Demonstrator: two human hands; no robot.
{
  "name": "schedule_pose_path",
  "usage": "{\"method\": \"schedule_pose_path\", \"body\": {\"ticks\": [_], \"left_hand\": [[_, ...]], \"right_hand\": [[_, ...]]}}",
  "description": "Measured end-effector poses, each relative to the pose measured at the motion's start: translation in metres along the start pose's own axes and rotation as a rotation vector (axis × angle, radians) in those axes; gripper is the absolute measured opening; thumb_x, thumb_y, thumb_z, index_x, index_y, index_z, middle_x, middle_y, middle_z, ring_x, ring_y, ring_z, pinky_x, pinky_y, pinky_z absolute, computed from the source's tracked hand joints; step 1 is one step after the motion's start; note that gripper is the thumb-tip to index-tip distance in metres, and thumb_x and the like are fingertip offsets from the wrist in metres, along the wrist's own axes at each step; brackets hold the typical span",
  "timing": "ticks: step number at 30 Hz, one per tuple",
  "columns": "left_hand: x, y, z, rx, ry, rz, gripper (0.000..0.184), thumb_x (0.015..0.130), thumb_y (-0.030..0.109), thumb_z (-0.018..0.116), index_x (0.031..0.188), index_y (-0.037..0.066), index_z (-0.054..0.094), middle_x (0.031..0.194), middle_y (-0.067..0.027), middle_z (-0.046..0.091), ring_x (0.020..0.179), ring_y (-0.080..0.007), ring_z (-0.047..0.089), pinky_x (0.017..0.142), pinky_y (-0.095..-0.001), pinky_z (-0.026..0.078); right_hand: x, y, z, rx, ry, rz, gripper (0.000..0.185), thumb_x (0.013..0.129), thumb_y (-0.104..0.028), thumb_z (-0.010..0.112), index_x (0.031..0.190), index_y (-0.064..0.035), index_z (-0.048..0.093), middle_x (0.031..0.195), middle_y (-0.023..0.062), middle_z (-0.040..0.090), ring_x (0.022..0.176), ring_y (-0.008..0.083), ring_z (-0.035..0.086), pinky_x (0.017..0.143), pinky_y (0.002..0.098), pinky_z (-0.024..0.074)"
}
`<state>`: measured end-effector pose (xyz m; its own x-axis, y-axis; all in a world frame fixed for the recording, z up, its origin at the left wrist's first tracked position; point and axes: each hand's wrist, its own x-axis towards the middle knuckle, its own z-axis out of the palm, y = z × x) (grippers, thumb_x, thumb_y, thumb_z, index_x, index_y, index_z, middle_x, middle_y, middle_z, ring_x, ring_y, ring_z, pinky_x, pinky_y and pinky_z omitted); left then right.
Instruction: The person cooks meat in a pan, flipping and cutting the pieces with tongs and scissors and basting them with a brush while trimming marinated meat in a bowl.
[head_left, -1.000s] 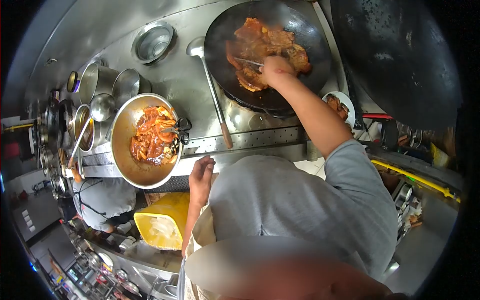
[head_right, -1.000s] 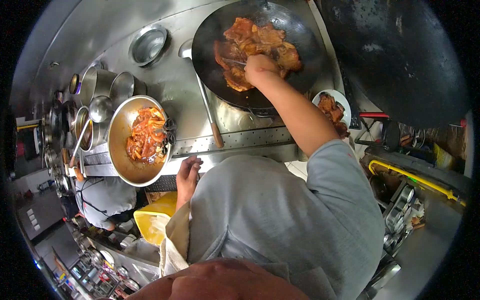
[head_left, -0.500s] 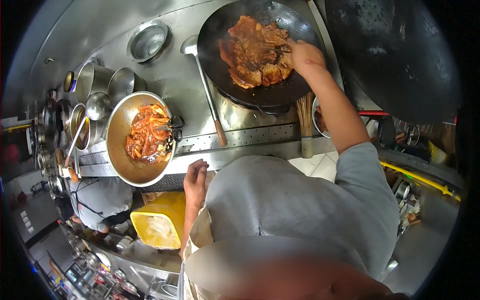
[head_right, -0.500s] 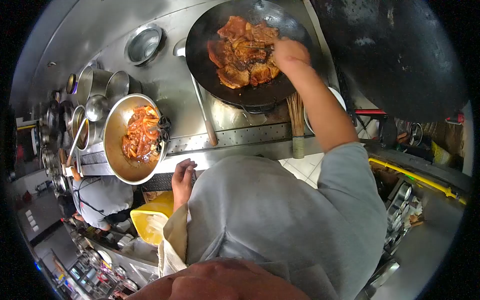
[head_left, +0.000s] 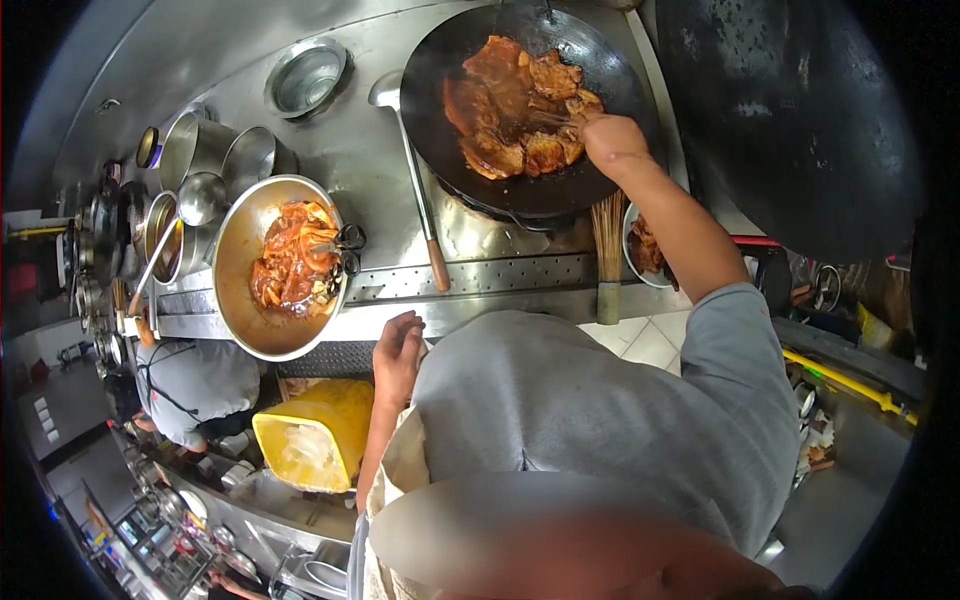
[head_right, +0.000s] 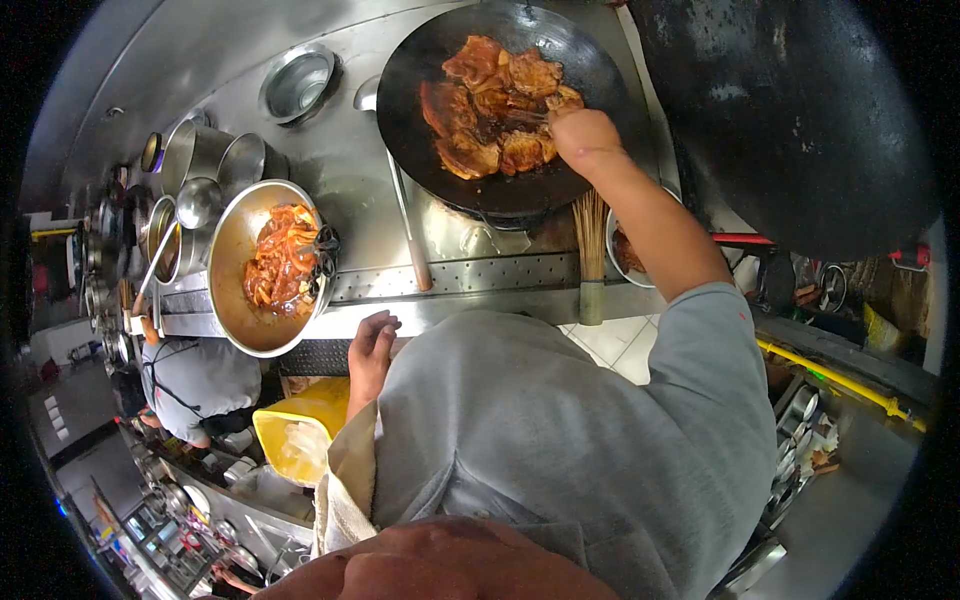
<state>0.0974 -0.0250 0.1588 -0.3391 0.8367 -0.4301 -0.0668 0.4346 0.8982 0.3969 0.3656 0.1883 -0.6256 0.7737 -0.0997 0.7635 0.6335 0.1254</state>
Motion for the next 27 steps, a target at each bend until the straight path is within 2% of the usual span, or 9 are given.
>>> {"method": "schedule_pose_path", "body": {"ticks": [6, 8, 12, 13, 17, 19, 23, 25, 27], "left_hand": [[-0.004, -0.005, 0.001, 0.019, -0.03, -0.069, 0.03, 0.1, 0.013, 0.057, 0.126, -0.003, 0.055, 0.115, -0.0114, 0.065, 0.108, -0.0174, 0.06, 0.095, -0.0297, 0.047], [-0.004, -0.006, 0.001, -0.002, 0.002, -0.035, 0.03, 0.1, 0.012, 0.057, 0.126, -0.003, 0.055, 0.116, -0.0109, 0.065, 0.108, -0.0169, 0.06, 0.095, -0.0296, 0.047], [-0.001, -0.008, -0.002, 0.003, 0.016, -0.029, 0.03, 0.1, 0.012, 0.057, 0.126, -0.003, 0.055, 0.116, -0.0109, 0.065, 0.107, -0.0168, 0.06, 0.095, -0.0293, 0.047], [-0.001, -0.004, -0.001, 0.014, 0.016, -0.035, 0.03, 0.099, 0.012, 0.057, 0.126, -0.004, 0.055, 0.116, -0.011, 0.065, 0.107, -0.0168, 0.06, 0.094, -0.0292, 0.047], [0.0, 0.0, 0.002, 0.037, -0.018, -0.062, 0.03, 0.099, 0.01, 0.056, 0.126, -0.004, 0.055, 0.116, -0.0117, 0.065, 0.106, -0.0169, 0.061, 0.093, -0.0292, 0.048], [0.001, -0.001, 0.001, 0.05, -0.014, -0.045, 0.031, 0.099, 0.01, 0.056, 0.126, -0.004, 0.054, 0.117, -0.0119, 0.065, 0.107, -0.0167, 0.061, 0.093, -0.0291, 0.048], [0.0, -0.005, 0.0, 0.059, 0.004, -0.057, 0.031, 0.099, 0.01, 0.056, 0.127, -0.003, 0.054, 0.118, -0.0122, 0.065, 0.108, -0.0163, 0.061, 0.093, -0.0287, 0.049], [0.0, 0.0, 0.002, 0.052, 0.004, -0.072, 0.031, 0.1, 0.011, 0.056, 0.128, -0.003, 0.054, 0.118, -0.0122, 0.065, 0.108, -0.0163, 0.061, 0.093, -0.0287, 0.049], [0.001, 0.002, 0.005, 0.046, 0.0, -0.081, 0.031, 0.1, 0.012, 0.056, 0.128, -0.002, 0.054, 0.118, -0.0121, 0.065, 0.108, -0.0162, 0.061, 0.093, -0.0288, 0.05]], "right_hand": [[-0.003, 0.019, -0.017, 0.22, -0.021, 0.188, 0.03, 0.091, -0.016, 0.058, 0.117, -0.0065, 0.069, 0.11, 0.0142, 0.07, 0.099, 0.0325, 0.068, 0.082, 0.0435, 0.0532], [-0.007, 0.026, -0.024, 0.625, -0.02, 0.281, 0.031, 0.089, -0.021, 0.065, 0.118, -0.0137, 0.071, 0.105, 0.018, 0.071, 0.094, 0.0333, 0.068, 0.081, 0.045, 0.0516], [0.003, 0.055, 0.001, 1.068, -0.078, 0.234, 0.031, 0.088, -0.016, 0.068, 0.115, -0.0023, 0.071, 0.077, 0.0095, 0.069, 0.067, 0.0197, 0.063, 0.064, 0.0362, 0.048], [0.003, 0.055, -0.011, 1.208, -0.215, 0.388, 0.028, 0.087, -0.016, 0.069, 0.109, 0.0008, 0.072, 0.07, 0.0051, 0.064, 0.062, 0.0133, 0.059, 0.058, 0.0302, 0.0445], [0.016, 0.074, 0.015, 1.236, -0.399, 0.553, 0.024, 0.086, -0.015, 0.07, 0.105, -0.0009, 0.074, 0.069, 0.0029, 0.063, 0.058, 0.0113, 0.056, 0.054, 0.0272, 0.0415], [0.024, 0.077, 0.024, 1.002, -0.391, 0.617, 0.028, 0.085, -0.019, 0.072, 0.106, -0.0004, 0.073, 0.078, 0.0097, 0.07, 0.067, 0.019, 0.065, 0.062, 0.0325, 0.0496], [0.031, 0.071, 0.017, 0.581, -0.269, 0.488, 0.034, 0.083, -0.021, 0.072, 0.11, -0.0014, 0.071, 0.082, 0.0142, 0.072, 0.069, 0.0247, 0.068, 0.064, 0.0371, 0.0521], [0.027, 0.042, -0.017, 0.349, -0.129, 0.577, 0.027, 0.083, -0.018, 0.069, 0.106, -0.0044, 0.073, 0.104, 0.019, 0.072, 0.098, 0.0343, 0.069, 0.085, 0.0432, 0.0533], [0.033, 0.019, -0.025, 0.307, -0.19, 0.582, 0.026, 0.084, -0.016, 0.065, 0.105, -0.0042, 0.074, 0.107, 0.0203, 0.07, 0.101, 0.0355, 0.068, 0.086, 0.0441, 0.0535]]}}
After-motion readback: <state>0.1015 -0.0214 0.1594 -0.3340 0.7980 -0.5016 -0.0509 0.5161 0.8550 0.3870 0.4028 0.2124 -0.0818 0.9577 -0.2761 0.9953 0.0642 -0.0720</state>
